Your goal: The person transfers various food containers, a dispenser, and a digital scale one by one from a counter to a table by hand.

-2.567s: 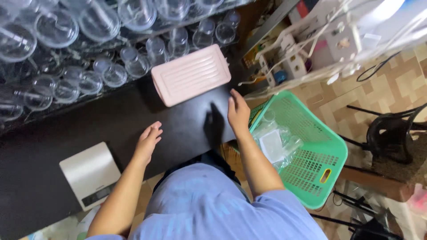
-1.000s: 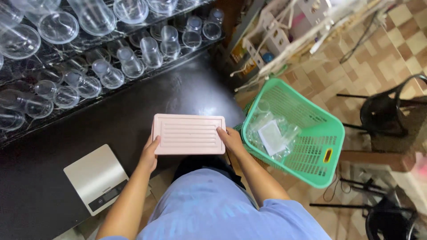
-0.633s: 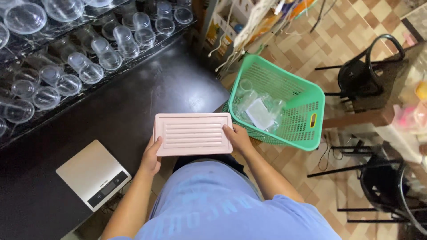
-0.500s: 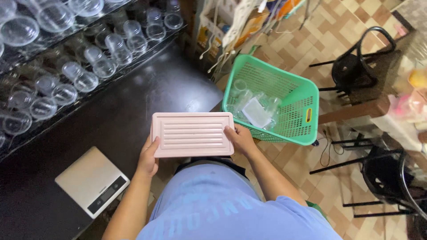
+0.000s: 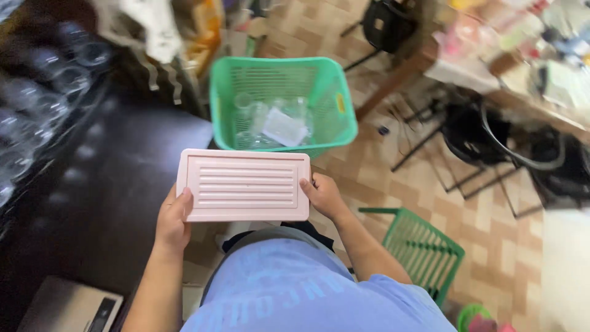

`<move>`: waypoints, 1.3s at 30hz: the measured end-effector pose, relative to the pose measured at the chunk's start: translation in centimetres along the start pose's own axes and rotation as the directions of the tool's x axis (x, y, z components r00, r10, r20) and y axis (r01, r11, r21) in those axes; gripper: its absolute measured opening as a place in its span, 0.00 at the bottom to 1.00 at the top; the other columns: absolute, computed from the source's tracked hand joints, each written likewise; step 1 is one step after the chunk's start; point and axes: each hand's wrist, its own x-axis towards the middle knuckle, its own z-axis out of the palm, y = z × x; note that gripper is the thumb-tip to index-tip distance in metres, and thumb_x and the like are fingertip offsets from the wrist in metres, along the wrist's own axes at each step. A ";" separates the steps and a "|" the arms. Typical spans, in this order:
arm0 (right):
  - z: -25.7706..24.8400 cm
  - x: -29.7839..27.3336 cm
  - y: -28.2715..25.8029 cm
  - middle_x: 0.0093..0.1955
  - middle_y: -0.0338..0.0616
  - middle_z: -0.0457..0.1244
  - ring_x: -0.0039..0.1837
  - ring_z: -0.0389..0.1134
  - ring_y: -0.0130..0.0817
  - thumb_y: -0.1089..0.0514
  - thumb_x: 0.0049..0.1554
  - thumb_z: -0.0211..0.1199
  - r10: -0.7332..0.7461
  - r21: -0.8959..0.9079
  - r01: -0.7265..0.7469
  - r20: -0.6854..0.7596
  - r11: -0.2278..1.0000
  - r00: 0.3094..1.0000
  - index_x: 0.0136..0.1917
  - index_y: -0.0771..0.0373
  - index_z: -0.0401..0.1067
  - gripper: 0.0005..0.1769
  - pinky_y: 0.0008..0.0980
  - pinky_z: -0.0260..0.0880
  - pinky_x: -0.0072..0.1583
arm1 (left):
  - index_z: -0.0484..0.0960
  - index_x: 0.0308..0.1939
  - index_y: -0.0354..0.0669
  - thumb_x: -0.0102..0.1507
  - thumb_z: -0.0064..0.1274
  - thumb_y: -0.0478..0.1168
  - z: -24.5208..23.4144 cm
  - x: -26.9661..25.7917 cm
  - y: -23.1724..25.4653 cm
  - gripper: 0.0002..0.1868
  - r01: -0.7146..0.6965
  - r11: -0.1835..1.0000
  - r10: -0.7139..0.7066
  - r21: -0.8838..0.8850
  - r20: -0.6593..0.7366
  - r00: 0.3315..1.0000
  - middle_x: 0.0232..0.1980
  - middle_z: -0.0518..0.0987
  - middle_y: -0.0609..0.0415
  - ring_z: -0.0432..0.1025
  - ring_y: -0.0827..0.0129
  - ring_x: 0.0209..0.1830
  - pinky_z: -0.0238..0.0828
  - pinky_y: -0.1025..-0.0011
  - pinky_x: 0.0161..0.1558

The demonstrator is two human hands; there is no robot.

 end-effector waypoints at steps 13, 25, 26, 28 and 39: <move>-15.8 -16.7 10.8 0.40 0.41 0.67 0.42 0.66 0.25 0.36 0.60 0.59 0.291 0.286 -0.192 -0.358 0.939 0.887 0.50 0.71 0.72 0.32 0.29 0.67 0.44 | 0.69 0.70 0.32 0.67 0.47 0.43 20.3 2.3 -9.7 0.29 0.262 0.943 -0.312 0.207 0.267 0.912 0.54 0.77 0.51 0.70 0.68 0.52 0.65 0.69 0.54; -23.1 -21.9 14.2 0.48 0.41 0.69 0.47 0.67 0.21 0.41 0.63 0.58 0.384 0.571 -0.042 -0.493 0.820 0.781 0.59 0.73 0.72 0.29 0.22 0.68 0.49 | 0.67 0.70 0.34 0.67 0.45 0.40 33.7 5.8 -16.1 0.27 0.412 0.849 -0.517 0.331 0.356 0.779 0.58 0.77 0.49 0.72 0.66 0.55 0.67 0.67 0.57; -23.4 -21.6 14.5 0.48 0.42 0.69 0.47 0.67 0.21 0.42 0.62 0.58 0.407 0.581 -0.051 -0.501 0.812 0.764 0.58 0.73 0.72 0.29 0.23 0.67 0.48 | 0.67 0.70 0.33 0.67 0.45 0.40 34.3 6.5 -16.4 0.27 0.403 0.848 -0.517 0.342 0.370 0.772 0.59 0.77 0.49 0.72 0.67 0.56 0.67 0.68 0.58; -23.6 -20.7 15.1 0.46 0.42 0.69 0.45 0.66 0.23 0.43 0.62 0.59 0.468 0.603 -0.095 -0.501 0.792 0.728 0.57 0.73 0.72 0.28 0.24 0.66 0.46 | 0.67 0.69 0.31 0.67 0.45 0.39 35.3 8.4 -17.1 0.27 0.389 0.848 -0.517 0.360 0.399 0.758 0.60 0.77 0.49 0.72 0.68 0.57 0.67 0.69 0.59; -31.3 -8.6 14.5 0.41 0.41 0.69 0.43 0.68 0.24 0.46 0.63 0.57 0.509 0.367 -0.356 -0.545 0.860 0.666 0.50 0.72 0.74 0.24 0.26 0.68 0.47 | 0.67 0.69 0.30 0.65 0.46 0.39 41.6 21.9 -20.1 0.28 0.476 0.816 -0.576 0.328 0.405 0.710 0.60 0.78 0.47 0.73 0.66 0.58 0.65 0.69 0.60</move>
